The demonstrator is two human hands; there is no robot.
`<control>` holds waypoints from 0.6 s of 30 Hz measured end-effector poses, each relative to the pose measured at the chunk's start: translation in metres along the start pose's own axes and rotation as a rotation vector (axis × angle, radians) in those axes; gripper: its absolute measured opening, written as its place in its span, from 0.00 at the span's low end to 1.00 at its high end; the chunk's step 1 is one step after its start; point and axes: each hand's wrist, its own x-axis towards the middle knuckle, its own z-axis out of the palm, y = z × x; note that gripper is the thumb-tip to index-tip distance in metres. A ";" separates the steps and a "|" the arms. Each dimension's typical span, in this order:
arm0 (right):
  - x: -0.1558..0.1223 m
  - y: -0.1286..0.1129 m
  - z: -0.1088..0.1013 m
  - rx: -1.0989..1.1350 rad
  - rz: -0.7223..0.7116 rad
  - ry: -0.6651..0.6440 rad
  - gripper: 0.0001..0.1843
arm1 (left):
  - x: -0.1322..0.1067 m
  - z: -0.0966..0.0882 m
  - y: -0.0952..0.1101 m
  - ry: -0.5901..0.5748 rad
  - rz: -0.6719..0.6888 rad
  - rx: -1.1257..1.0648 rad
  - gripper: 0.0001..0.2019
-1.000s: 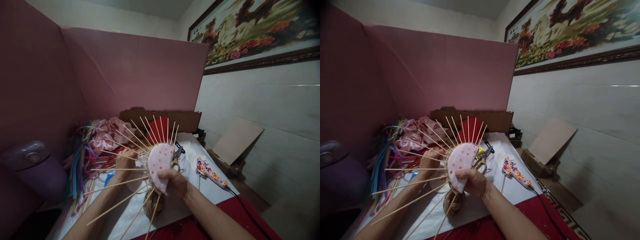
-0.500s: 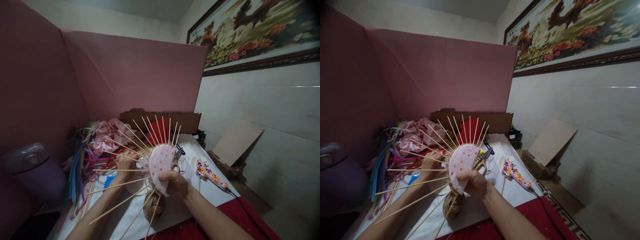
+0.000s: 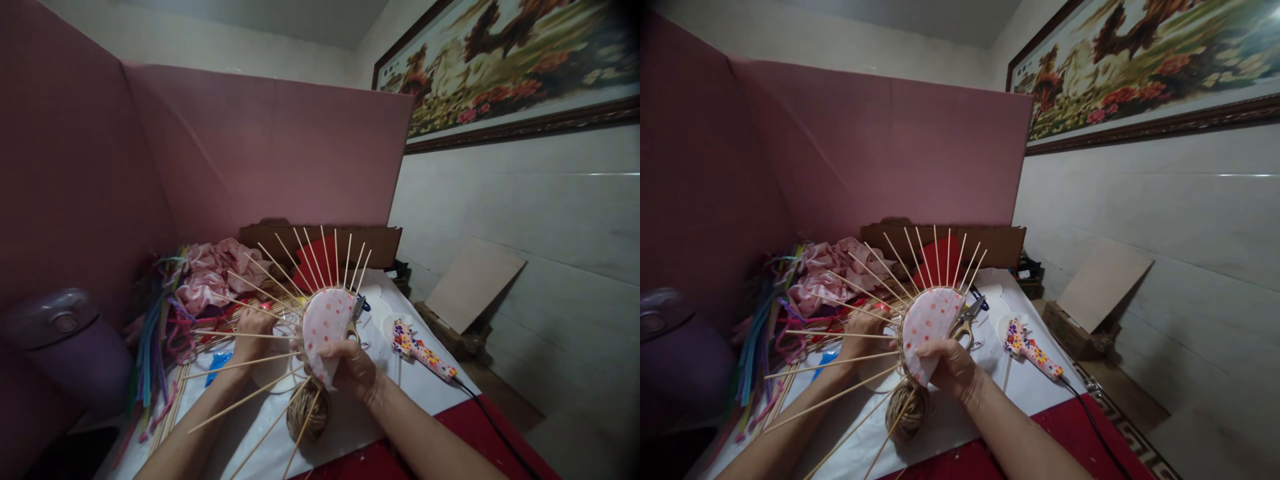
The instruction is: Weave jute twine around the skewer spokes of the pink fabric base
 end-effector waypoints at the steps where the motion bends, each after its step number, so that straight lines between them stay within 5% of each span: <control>1: 0.000 0.000 0.000 0.001 0.002 0.003 0.21 | 0.000 0.000 0.001 0.007 -0.008 0.025 0.06; 18: 0.000 -0.001 -0.002 0.018 0.027 -0.013 0.19 | 0.003 -0.003 0.001 0.051 -0.015 0.073 0.07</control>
